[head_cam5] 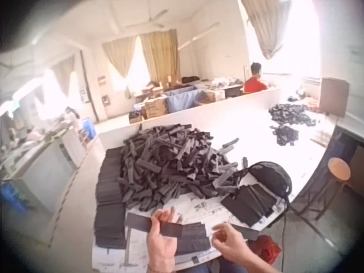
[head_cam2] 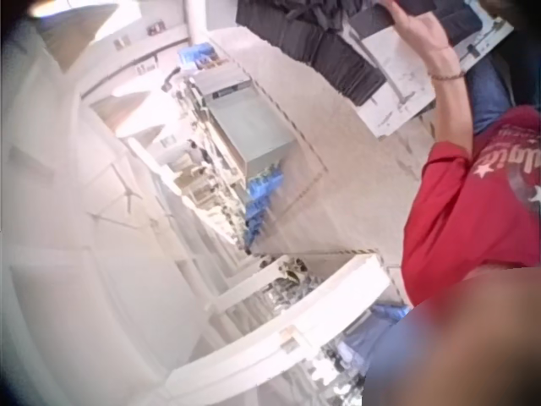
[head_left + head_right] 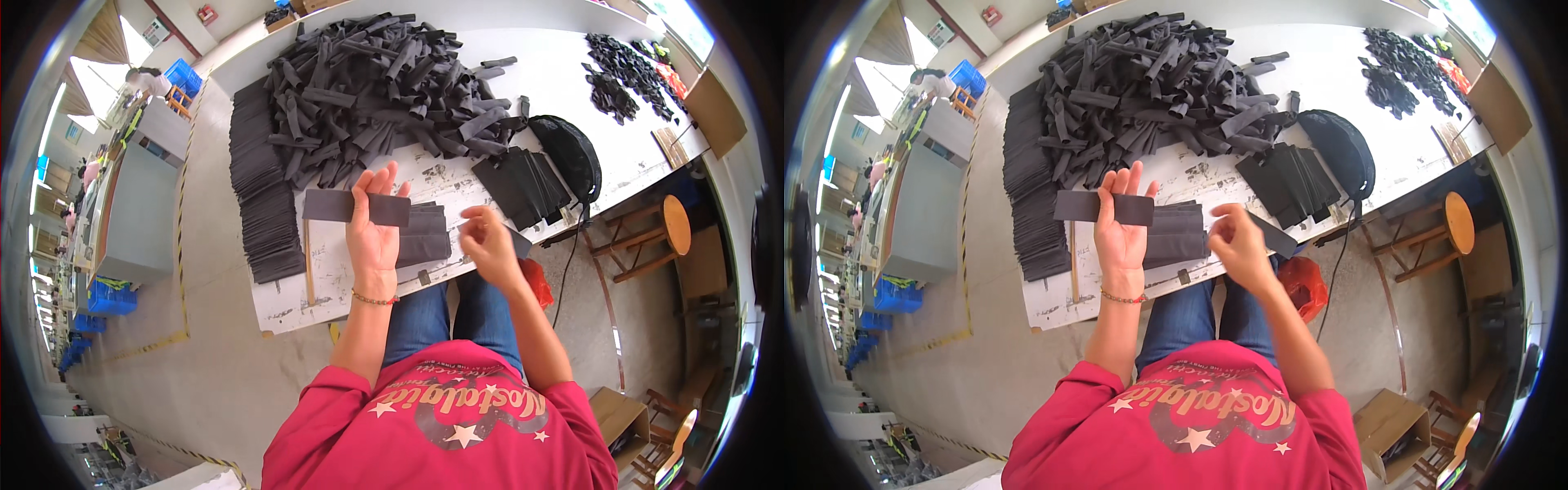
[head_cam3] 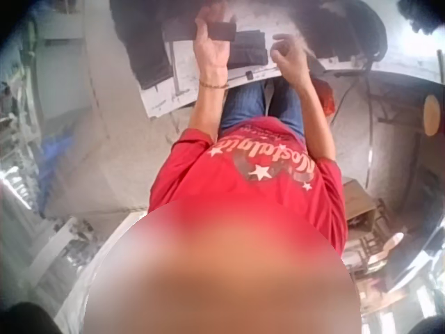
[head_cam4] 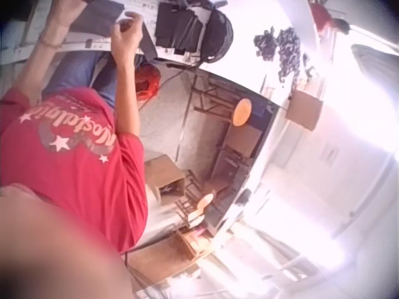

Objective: Aligning and stacking thin black plastic strips on a workbench.

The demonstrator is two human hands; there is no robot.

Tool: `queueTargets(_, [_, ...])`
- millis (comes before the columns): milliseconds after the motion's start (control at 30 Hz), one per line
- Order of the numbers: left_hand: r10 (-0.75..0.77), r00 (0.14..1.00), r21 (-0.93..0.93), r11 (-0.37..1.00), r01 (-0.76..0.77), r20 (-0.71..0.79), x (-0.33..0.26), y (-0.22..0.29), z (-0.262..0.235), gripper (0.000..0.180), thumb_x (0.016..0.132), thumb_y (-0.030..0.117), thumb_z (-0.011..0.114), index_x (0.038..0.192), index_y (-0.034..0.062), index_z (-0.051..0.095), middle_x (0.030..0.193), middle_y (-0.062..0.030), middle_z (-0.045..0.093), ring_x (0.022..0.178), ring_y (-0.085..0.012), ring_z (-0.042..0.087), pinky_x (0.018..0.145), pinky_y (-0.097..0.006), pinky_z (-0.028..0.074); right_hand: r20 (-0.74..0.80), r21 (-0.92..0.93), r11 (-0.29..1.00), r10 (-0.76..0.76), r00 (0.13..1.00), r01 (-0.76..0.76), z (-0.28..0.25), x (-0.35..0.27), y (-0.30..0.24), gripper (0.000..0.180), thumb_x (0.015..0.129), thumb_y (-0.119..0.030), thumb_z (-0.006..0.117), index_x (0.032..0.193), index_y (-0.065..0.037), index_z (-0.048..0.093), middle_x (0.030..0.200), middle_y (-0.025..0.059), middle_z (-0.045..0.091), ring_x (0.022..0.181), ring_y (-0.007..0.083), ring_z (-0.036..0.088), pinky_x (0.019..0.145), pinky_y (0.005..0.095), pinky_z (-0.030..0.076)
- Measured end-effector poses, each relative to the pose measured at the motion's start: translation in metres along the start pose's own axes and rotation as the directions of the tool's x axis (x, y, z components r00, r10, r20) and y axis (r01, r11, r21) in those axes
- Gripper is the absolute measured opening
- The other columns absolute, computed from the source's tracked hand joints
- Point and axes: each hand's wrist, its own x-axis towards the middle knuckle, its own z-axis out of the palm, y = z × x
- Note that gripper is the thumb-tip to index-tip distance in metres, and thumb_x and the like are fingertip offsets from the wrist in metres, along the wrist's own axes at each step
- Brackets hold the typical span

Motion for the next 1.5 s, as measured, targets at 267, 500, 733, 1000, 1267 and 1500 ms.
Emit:
queueTargets(267, [-0.136, 0.99, 0.141, 0.98, 0.14, -0.035, -0.012, -0.014, 0.017, 0.044, 0.097, 0.041, 0.057, 0.123, 0.0066, 0.052, 0.131, -0.0117, 0.058, 0.13, -0.0287, 0.047, 0.105, -0.049, 0.042, -0.029, 0.157, 0.978, -0.137, 0.99, 0.14, 0.057, 0.005, -0.026, 0.031, 0.084, 0.004, 0.066, 0.114, -0.001, 0.065, 0.093, 0.0057, 0.062, 0.078, 0.0133, 0.061, 0.067, 0.0256, 0.05])
queueTargets(500, [-0.05, 0.929, 0.189, 0.974, 0.127, -0.366, -0.03, 0.0, -0.016, 0.026, 0.093, 0.029, 0.067, 0.104, 0.0059, 0.061, 0.097, -0.0048, 0.067, 0.09, -0.014, 0.065, 0.081, -0.033, 0.055, 0.054, -0.47, 0.589, -0.724, 0.688, 0.657, 0.036, 0.013, -0.018, 0.038, 0.073, 0.017, 0.059, 0.101, -0.005, 0.073, 0.104, 0.0092, 0.062, 0.092, 0.0224, 0.061, 0.076, 0.0317, 0.05])
queueTargets(733, [0.004, 0.909, 0.343, 0.927, 0.153, -0.417, -0.032, -0.001, -0.026, 0.014, 0.092, 0.014, 0.067, 0.092, 0.0003, 0.066, 0.088, -0.0088, 0.069, 0.074, -0.0198, 0.068, 0.067, -0.033, 0.059, -0.076, 0.373, 0.927, 0.055, 0.996, -0.023, 0.03, 0.005, -0.003, 0.026, 0.096, -0.007, 0.055, 0.118, 0.004, 0.063, 0.113, 0.0097, 0.063, 0.098, 0.0143, 0.059, 0.083, 0.0281, 0.05])
queueTargets(1000, [-0.022, 0.891, 0.313, 0.932, 0.182, -0.454, -0.032, 0.0, -0.032, 0.016, 0.09, 0.014, 0.07, 0.094, -0.0007, 0.066, 0.085, -0.0078, 0.068, 0.069, -0.0172, 0.066, 0.065, -0.029, 0.057, 0.033, 0.424, 0.89, 0.17, 0.985, -0.168, 0.037, 0.006, 0.011, 0.025, 0.094, -0.014, 0.065, 0.112, 0.003, 0.065, 0.096, 0.0066, 0.069, 0.082, 0.0124, 0.065, 0.069, 0.0265, 0.054])
queueTargets(1267, [0.077, 0.911, 0.423, 0.899, 0.113, -0.406, -0.033, 0.008, -0.046, 0.018, 0.089, 0.016, 0.072, 0.093, -0.0006, 0.064, 0.079, -0.0068, 0.066, 0.066, -0.0146, 0.063, 0.062, -0.026, 0.052, 0.053, 0.412, 0.886, 0.209, 0.976, -0.212, 0.034, 0.003, 0.023, 0.027, 0.093, -0.015, 0.066, 0.112, 0.005, 0.066, 0.096, 0.0072, 0.069, 0.082, 0.012, 0.064, 0.07, 0.0266, 0.055])
queueTargets(1500, [0.071, 0.904, 0.415, 0.901, 0.122, -0.421, -0.029, 0.015, -0.053, 0.019, 0.094, 0.018, 0.066, 0.094, -0.0007, 0.064, 0.079, -0.0047, 0.063, 0.064, -0.0149, 0.061, 0.061, -0.027, 0.052, 0.068, 0.418, 0.883, 0.204, 0.977, -0.214, 0.035, 0.003, 0.025, 0.027, 0.093, -0.015, 0.067, 0.111, 0.005, 0.066, 0.095, 0.0069, 0.069, 0.082, 0.012, 0.064, 0.069, 0.0267, 0.055])
